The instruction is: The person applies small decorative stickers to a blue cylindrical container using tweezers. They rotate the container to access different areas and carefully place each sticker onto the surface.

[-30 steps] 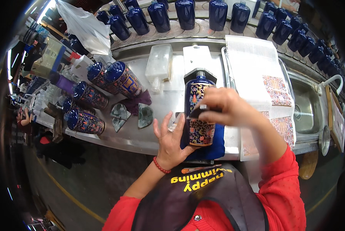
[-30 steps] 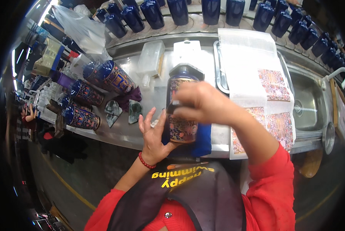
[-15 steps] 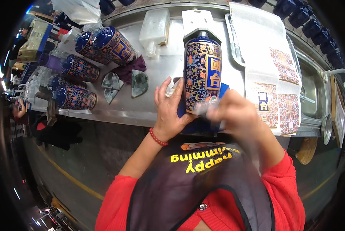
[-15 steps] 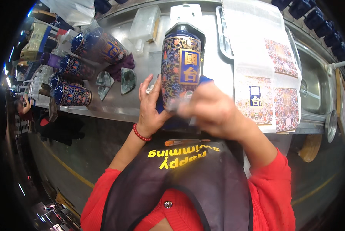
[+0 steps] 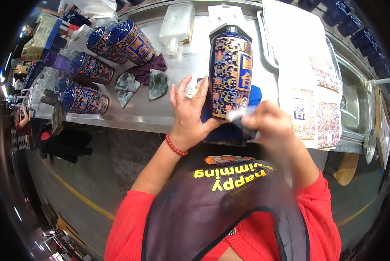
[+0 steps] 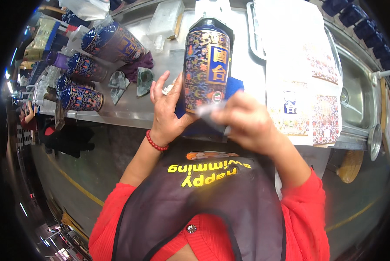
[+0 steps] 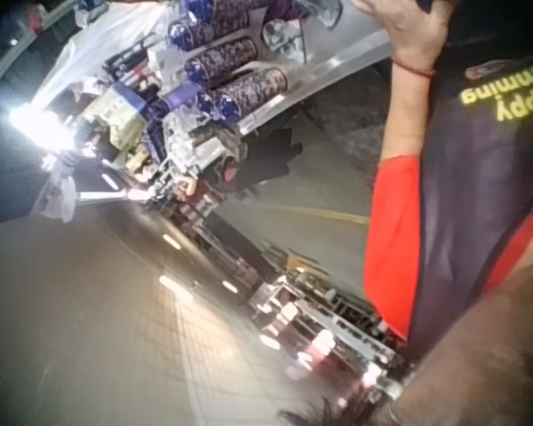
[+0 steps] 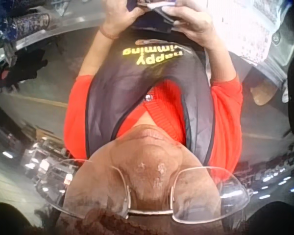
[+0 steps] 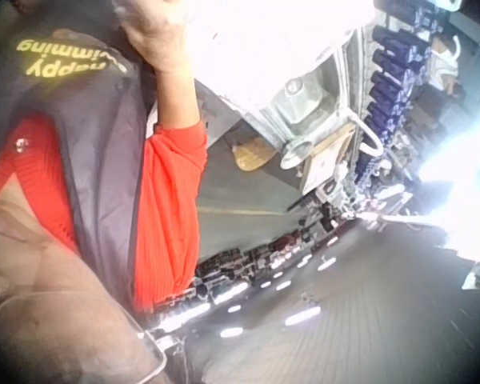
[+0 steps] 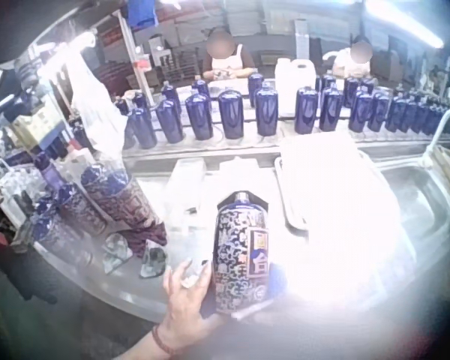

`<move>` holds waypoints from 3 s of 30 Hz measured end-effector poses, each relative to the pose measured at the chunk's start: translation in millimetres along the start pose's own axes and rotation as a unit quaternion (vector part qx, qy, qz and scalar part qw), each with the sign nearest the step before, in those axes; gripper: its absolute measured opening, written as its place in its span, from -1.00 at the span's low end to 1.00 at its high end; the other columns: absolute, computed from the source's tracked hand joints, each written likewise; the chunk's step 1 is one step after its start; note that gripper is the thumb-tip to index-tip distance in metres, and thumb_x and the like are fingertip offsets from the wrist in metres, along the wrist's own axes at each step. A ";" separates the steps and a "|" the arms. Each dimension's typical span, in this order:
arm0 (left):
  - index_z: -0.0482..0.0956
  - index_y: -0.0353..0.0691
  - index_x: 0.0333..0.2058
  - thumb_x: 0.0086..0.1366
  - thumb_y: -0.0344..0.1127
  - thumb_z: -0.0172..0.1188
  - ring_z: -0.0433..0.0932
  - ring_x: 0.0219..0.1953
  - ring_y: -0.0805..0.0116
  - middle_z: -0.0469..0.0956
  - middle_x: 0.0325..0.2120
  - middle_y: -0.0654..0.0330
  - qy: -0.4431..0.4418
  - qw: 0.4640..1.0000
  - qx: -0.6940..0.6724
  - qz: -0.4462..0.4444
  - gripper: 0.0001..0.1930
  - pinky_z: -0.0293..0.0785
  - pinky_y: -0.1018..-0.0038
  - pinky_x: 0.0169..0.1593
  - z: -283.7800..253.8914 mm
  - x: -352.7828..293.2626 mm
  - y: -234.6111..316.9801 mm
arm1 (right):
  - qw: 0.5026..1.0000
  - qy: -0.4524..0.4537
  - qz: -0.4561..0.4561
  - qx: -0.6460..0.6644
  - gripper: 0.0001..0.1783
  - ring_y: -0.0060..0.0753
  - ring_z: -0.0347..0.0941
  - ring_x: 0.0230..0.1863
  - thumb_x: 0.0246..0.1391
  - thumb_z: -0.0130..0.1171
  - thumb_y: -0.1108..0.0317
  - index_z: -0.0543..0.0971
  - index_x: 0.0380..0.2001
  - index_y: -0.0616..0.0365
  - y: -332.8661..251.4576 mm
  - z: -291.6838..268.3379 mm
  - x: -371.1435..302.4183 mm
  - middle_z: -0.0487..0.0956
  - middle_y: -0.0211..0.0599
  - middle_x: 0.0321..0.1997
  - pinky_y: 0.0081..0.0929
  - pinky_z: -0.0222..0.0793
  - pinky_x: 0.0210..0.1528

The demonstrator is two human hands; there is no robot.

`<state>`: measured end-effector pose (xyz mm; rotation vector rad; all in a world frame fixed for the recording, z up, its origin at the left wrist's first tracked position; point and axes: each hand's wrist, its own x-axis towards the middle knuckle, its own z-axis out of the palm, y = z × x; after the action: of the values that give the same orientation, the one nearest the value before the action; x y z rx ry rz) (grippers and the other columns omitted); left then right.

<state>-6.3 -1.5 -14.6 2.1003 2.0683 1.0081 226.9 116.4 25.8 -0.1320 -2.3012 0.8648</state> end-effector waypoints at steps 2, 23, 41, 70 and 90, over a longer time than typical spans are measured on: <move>0.35 -0.38 0.33 0.11 0.39 0.31 0.14 0.39 -0.11 0.50 0.19 0.02 0.017 0.999 0.036 0.019 0.04 -0.29 -0.26 0.40 -2.9 0.3 3.9 | 0.993 -0.036 -0.005 0.115 -0.59 -0.18 0.50 -0.33 -0.21 0.43 0.63 0.71 -0.19 0.11 -5.8 0.2 1.6 0.50 -0.25 -0.36 -0.30 0.42 -0.30; 0.32 -0.43 0.32 0.03 0.42 0.36 0.21 0.36 -0.07 0.63 -0.08 0.05 0.032 0.998 0.049 0.025 0.13 -0.31 -0.30 0.38 -2.2 7.8 7.7 | 0.995 0.072 0.062 0.006 -0.57 -0.33 0.46 -0.40 -0.19 0.44 0.64 0.66 -0.14 0.20 -22.5 21.3 -18.3 0.55 -0.26 -0.37 -0.43 0.37 -0.39; 0.43 -0.37 0.27 0.05 0.34 0.37 0.23 0.37 -0.06 0.62 -0.02 0.04 0.016 0.984 0.163 0.072 0.00 -0.32 -0.28 0.42 -23.8 19.5 27.7 | 0.948 0.134 0.263 0.120 -0.60 -0.53 0.54 -0.08 0.28 0.22 0.35 0.50 0.13 0.23 -33.3 13.1 7.3 0.62 -0.24 -0.09 -0.52 0.48 -0.02; 0.15 -0.44 0.40 0.28 0.30 0.23 0.27 0.33 -0.22 0.38 0.25 -0.19 0.011 0.999 0.010 0.048 0.01 -0.07 -0.18 0.42 8.9 -4.0 -5.3 | 0.621 0.155 0.565 -0.521 -0.55 0.01 0.53 0.20 0.18 -0.06 0.43 0.65 0.08 0.09 251.7 -331.9 -197.3 0.63 0.01 0.12 -0.22 0.40 0.27; 0.05 -0.48 0.42 0.31 0.35 0.18 0.28 0.30 -0.33 0.36 0.25 -0.29 0.000 0.999 -0.013 0.029 0.07 0.20 -0.04 0.32 10.0 -7.0 -1.3 | 0.721 0.009 0.646 -0.249 -0.13 -0.02 0.63 -0.12 -0.05 0.36 -0.41 0.71 -0.21 0.36 255.7 -297.6 -105.7 0.68 0.05 -0.14 -0.13 0.46 -0.04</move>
<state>-2.4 -3.5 -26.0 2.1603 1.9929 1.0362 459.6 445.6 -24.4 -2.1437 -2.1155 0.7264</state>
